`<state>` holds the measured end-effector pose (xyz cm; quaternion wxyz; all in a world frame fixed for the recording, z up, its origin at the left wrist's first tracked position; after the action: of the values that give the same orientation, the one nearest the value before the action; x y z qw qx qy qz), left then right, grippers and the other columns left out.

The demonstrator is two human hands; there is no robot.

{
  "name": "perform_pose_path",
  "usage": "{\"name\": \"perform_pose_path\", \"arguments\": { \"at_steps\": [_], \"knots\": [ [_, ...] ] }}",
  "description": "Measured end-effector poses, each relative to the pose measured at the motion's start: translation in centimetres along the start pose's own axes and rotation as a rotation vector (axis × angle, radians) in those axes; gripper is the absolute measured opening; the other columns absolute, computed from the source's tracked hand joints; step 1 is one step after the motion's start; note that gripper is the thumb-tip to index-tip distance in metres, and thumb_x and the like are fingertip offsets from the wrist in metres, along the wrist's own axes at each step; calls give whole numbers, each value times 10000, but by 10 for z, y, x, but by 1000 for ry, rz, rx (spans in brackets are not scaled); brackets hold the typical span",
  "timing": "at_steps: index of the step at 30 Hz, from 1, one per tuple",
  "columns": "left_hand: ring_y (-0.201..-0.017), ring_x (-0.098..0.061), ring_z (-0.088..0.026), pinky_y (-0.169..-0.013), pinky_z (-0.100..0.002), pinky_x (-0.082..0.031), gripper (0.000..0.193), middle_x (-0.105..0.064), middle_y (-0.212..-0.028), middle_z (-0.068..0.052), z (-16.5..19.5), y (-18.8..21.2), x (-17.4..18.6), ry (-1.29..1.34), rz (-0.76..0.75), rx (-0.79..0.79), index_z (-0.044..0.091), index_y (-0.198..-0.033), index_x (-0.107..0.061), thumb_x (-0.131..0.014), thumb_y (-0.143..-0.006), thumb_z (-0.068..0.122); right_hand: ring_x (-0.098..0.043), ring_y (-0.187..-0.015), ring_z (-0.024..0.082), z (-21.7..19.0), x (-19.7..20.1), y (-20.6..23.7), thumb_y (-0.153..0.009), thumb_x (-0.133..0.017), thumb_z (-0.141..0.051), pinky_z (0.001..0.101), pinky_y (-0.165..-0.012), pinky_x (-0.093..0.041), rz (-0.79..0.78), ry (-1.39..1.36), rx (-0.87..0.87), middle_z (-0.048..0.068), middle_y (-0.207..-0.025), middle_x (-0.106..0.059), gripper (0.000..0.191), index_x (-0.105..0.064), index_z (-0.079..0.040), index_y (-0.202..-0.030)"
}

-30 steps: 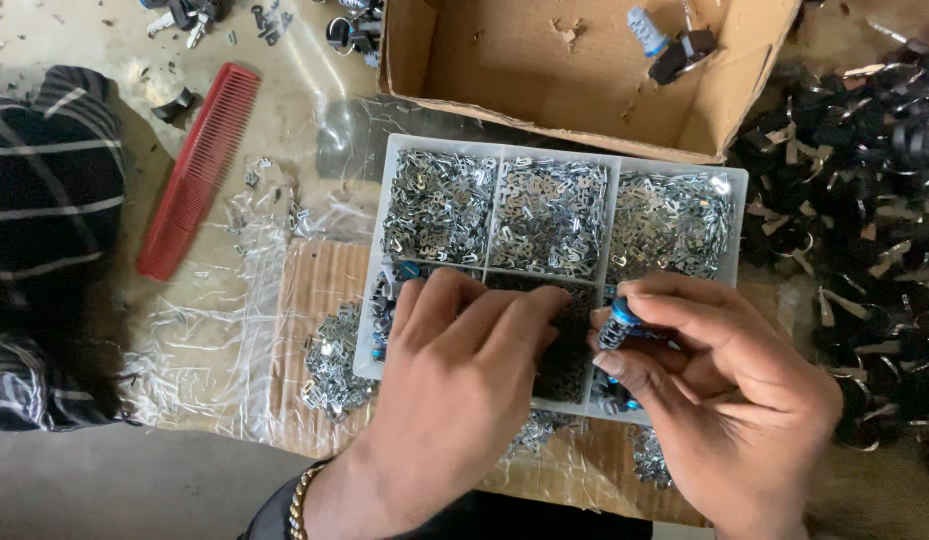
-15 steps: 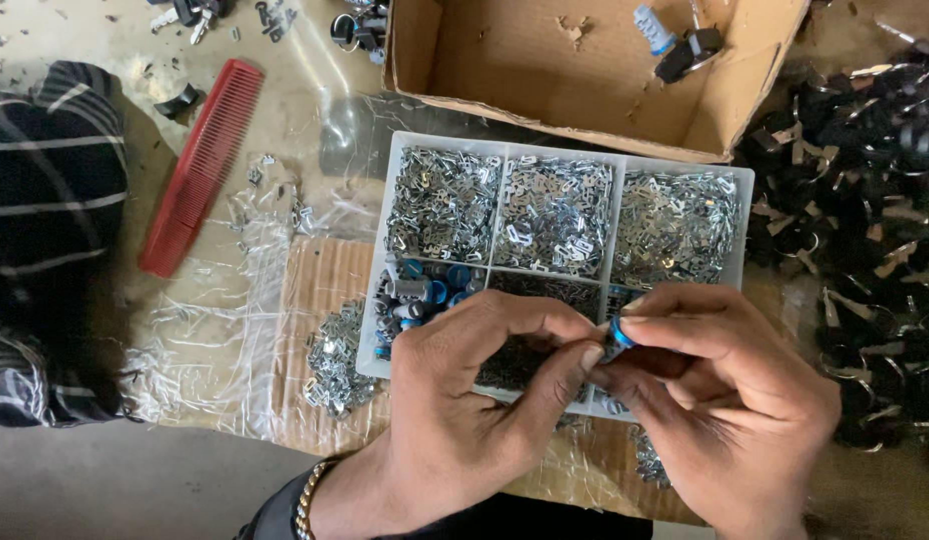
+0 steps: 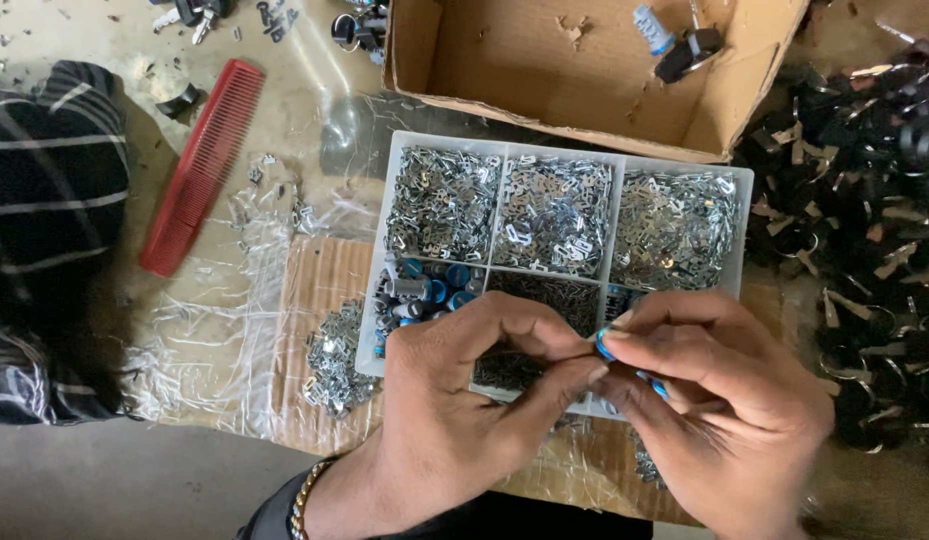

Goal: The person sits at a workbench assembling small lock components. They pick blue-capped cylindrical plugs, press small metal clips into each plug by hand, and place the finished assemblies into a compartmented plastic organizer box, repeating the cycle.

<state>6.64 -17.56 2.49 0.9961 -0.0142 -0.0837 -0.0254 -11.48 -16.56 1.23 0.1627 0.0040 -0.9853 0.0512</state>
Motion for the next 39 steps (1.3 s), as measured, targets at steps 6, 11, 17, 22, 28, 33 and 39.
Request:
{"name": "perform_pose_path", "arguments": {
  "at_steps": [6, 11, 17, 22, 28, 33, 39],
  "knots": [
    [-905, -791, -97, -798, -233, -657, 109, -807, -950, -81, -9, 3, -3, 162, -13, 70, -13, -1021, -728, -780, -925, -19, -733, -979, 117, 2, 0, -3, -783, -793, 138, 207, -751, -654, 20, -104, -33, 117, -1179, -681, 362, -720, -14, -1103],
    [-920, -790, -97, -818, -231, -661, 111, -804, -968, -90, -8, 2, -5, 179, -18, 86, -27, -1033, -722, -757, -928, -25, -729, -977, 115, 2, 0, -3, -769, -796, 138, 207, -747, -656, 26, -66, -38, 117, -1169, -684, 367, -717, -13, -1094],
    [-854, -786, -84, -774, -218, -652, 109, -799, -914, -80, -6, 0, -1, 72, -16, 89, -14, -989, -723, -783, -897, -10, -702, -907, 90, -1, -1, -1, -773, -814, 138, 201, -746, -600, 1, -58, 23, 108, -1177, -692, 361, -738, -31, -1084],
    [-858, -793, -89, -763, -216, -650, 142, -797, -916, -72, -6, 1, 1, 26, 9, 33, -4, -998, -710, -803, -892, 7, -644, -769, 91, 2, -1, -3, -727, -840, 129, 179, -578, -473, -11, 69, -20, 123, -1132, -719, 347, -762, -21, -1030],
    [-873, -785, -104, -780, -232, -650, 162, -799, -927, -89, -18, 5, -6, 183, 29, 64, -18, -1036, -674, -792, -937, 30, -731, -971, 123, 5, 0, -1, -736, -788, 105, 227, -793, -657, -4, -87, -2, 137, -1147, -662, 308, -663, 15, -1003],
    [-865, -777, -101, -772, -224, -639, 176, -794, -906, -90, -22, 8, -5, 182, 20, 44, -14, -976, -638, -804, -929, 22, -740, -977, 121, 10, 0, 3, -791, -823, 87, 210, -782, -646, -8, -152, 11, 140, -1175, -684, 293, -631, 7, -996],
    [-854, -786, -93, -755, -218, -645, 158, -792, -885, -76, -13, 5, -4, 113, 11, 41, -8, -962, -658, -806, -911, 8, -742, -989, 133, 10, -1, 3, -778, -824, 91, 209, -769, -641, -14, -134, 2, 136, -1171, -678, 298, -649, 7, -1004]
  ]
}}
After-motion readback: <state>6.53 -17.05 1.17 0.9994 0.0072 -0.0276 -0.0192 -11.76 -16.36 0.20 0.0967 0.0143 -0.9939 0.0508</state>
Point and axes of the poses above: each hand's wrist, its own y-axis away from the middle knuckle, its own x-axis out of the back of the hand, z = x × y, the point moved 8 cm from there along -y, towards the middle knuckle
